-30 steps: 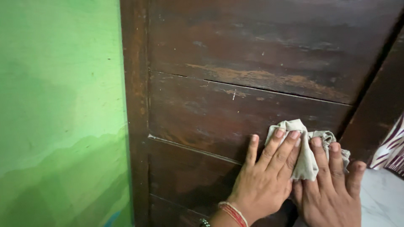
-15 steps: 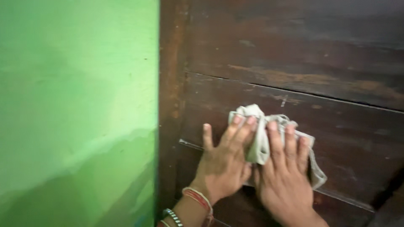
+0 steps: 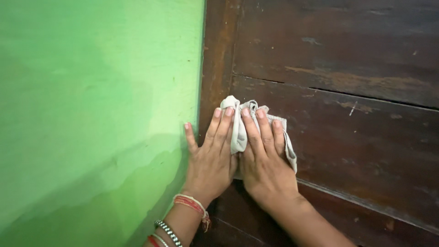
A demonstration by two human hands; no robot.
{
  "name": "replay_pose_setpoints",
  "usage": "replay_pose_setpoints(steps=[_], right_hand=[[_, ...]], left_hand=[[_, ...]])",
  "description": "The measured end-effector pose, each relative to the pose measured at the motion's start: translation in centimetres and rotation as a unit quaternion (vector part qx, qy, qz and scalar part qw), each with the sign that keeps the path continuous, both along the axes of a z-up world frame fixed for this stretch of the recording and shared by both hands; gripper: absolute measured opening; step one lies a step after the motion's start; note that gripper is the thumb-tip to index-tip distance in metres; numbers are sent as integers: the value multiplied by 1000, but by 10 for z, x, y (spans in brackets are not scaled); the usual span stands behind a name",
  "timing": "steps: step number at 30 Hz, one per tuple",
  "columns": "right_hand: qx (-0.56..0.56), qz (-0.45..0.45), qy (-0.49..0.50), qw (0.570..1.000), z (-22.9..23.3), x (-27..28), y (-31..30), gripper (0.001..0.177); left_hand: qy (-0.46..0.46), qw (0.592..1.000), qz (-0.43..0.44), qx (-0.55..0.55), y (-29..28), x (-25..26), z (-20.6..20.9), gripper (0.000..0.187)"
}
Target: The person wipes the surface of a wooden cabinet with a white cloth. They move the cloth across the front panels and top edge of the cabinet, repeatedly rubbing the wood surface.
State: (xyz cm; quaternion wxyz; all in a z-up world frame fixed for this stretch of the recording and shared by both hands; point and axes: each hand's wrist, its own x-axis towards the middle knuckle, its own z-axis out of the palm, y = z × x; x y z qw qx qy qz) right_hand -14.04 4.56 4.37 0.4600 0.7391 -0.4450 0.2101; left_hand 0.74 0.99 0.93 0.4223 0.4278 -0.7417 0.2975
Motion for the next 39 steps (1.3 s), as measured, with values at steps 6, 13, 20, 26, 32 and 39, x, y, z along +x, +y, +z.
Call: replay_pose_setpoints(steps=[6,13,20,26,32,39], right_hand=[[18,-72,53,996,-1,-33,19,63],[17,-27,-48,998,-11,-115,70,65],[-52,-75,-124,988,-55,-213,108,60],[-161,-197,-19,967,-71,-283,109,65],[-229,-68,-27,971,-22,-288,102,62],[-128,41,-86,987,104,-247,127,61]], left_hand=[[-3,1000,-23,20,16,-26,6,81],[-28,990,-135,34,47,-102,12,83],[-37,976,-214,-19,92,-175,9,80],[-43,966,-250,-49,110,-218,16,78],[-22,964,-247,-92,106,-226,52,80],[-21,971,-196,-132,96,-232,146,79]])
